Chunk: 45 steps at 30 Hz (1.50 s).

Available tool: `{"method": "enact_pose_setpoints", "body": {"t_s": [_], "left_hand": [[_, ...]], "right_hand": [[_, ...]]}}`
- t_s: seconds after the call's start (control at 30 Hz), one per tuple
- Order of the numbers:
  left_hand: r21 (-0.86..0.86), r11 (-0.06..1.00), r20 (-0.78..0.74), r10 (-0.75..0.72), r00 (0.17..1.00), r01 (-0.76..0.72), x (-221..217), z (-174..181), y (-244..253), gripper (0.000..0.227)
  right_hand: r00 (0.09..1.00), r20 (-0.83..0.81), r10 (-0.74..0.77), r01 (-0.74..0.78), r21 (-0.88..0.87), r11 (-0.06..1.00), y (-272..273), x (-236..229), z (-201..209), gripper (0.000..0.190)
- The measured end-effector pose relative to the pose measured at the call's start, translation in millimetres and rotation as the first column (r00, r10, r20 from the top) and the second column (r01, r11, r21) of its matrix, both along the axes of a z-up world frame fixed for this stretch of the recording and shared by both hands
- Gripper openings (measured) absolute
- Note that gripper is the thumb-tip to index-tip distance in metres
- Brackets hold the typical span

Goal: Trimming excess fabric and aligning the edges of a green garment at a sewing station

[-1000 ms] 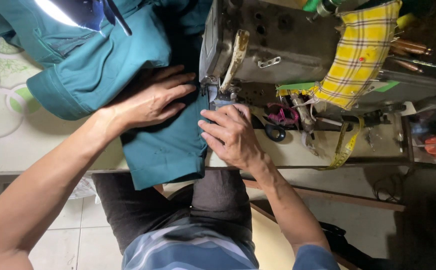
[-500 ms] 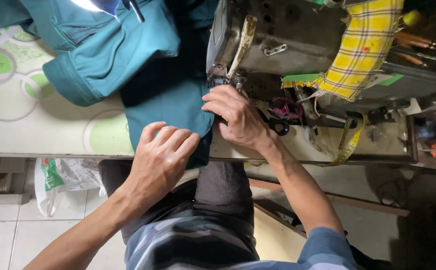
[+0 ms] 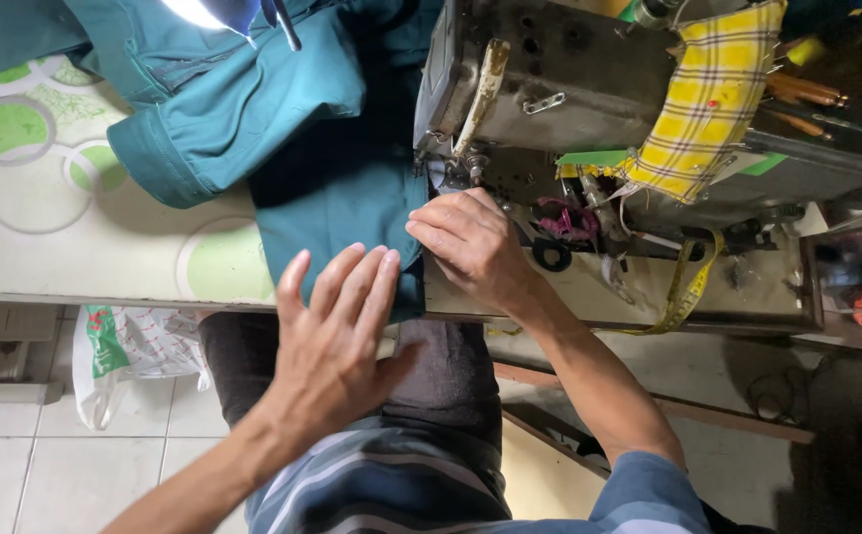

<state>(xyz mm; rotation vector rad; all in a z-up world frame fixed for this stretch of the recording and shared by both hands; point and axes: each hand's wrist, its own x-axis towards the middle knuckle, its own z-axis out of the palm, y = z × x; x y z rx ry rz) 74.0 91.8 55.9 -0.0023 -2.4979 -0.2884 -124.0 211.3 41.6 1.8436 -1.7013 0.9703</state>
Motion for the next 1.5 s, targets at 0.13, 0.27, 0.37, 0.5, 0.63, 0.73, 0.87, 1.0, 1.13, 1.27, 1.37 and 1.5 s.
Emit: {"method": "enact_pose_setpoints", "body": {"t_s": [0.13, 0.27, 0.37, 0.5, 0.63, 0.73, 0.87, 1.0, 1.13, 1.27, 1.37, 1.5], "left_hand": [[0.015, 0.998, -0.004, 0.064, 0.998, -0.064, -6.1, -32.3, 16.8, 0.105], [-0.043, 0.992, -0.148, 0.111, 0.983, -0.119, -20.1, -48.7, 1.5, 0.053], [-0.074, 0.995, -0.217, 0.044, 0.975, -0.061, -25.3, -38.7, -4.9, 0.022], [-0.07, 0.994, -0.274, -0.095, 0.957, 0.079, -42.1, -51.5, -18.7, 0.014], [-0.11, 0.985, -0.251, -0.155, 0.955, 0.131, -54.0, -67.3, -28.2, 0.021], [-0.071, 0.99, -0.246, -0.132, 0.96, 0.118, -58.9, -59.1, -26.6, 0.046], [-0.118, 0.981, -0.253, -0.182, 0.95, 0.156, -58.9, -44.2, -26.4, 0.041], [-0.168, 0.974, -0.328, -0.199, 0.923, 0.15, -54.9, -49.7, -23.8, 0.014], [-0.179, 0.974, -0.358, -0.194, 0.913, 0.137, -52.3, -41.9, -18.6, 0.016], [-0.122, 0.989, -0.304, -0.116, 0.946, 0.082, -37.5, -33.0, -4.2, 0.027], [-0.048, 0.999, -0.251, -0.022, 0.968, 0.01, -30.1, -37.1, 16.4, 0.065], [-0.038, 0.992, -0.301, 0.1, 0.948, -0.117, -41.2, -57.6, 12.6, 0.048]], "right_hand": [[0.999, 0.05, 0.004, -0.002, -0.028, 1.0, 2.3, -0.7, -10.7, 0.016], [0.998, 0.051, -0.046, 0.053, -0.15, 0.987, 0.2, 1.9, -22.3, 0.022], [0.998, -0.002, -0.057, 0.055, -0.214, 0.975, -1.4, 6.3, -25.8, 0.022], [0.993, -0.064, -0.097, 0.079, -0.24, 0.968, 0.4, 10.6, -28.4, 0.016], [0.991, -0.037, -0.127, 0.114, -0.25, 0.961, 2.9, 13.9, -24.9, 0.016], [0.992, -0.006, -0.123, 0.119, -0.23, 0.966, 5.8, 11.3, -26.8, 0.016], [0.995, -0.001, -0.097, 0.095, -0.2, 0.975, 9.1, 7.2, -29.5, 0.019], [0.996, -0.033, -0.089, 0.082, -0.174, 0.981, 9.2, 6.1, -33.8, 0.02], [0.995, -0.044, -0.093, 0.085, -0.154, 0.984, 6.0, 10.2, -23.6, 0.017], [0.998, 0.012, -0.054, 0.056, -0.226, 0.973, 3.6, 12.5, -19.0, 0.019], [0.997, 0.046, -0.064, 0.074, -0.279, 0.957, 1.9, 11.5, -21.3, 0.02], [0.995, 0.056, -0.08, 0.093, -0.284, 0.954, 1.7, 15.5, -15.5, 0.021]]}}
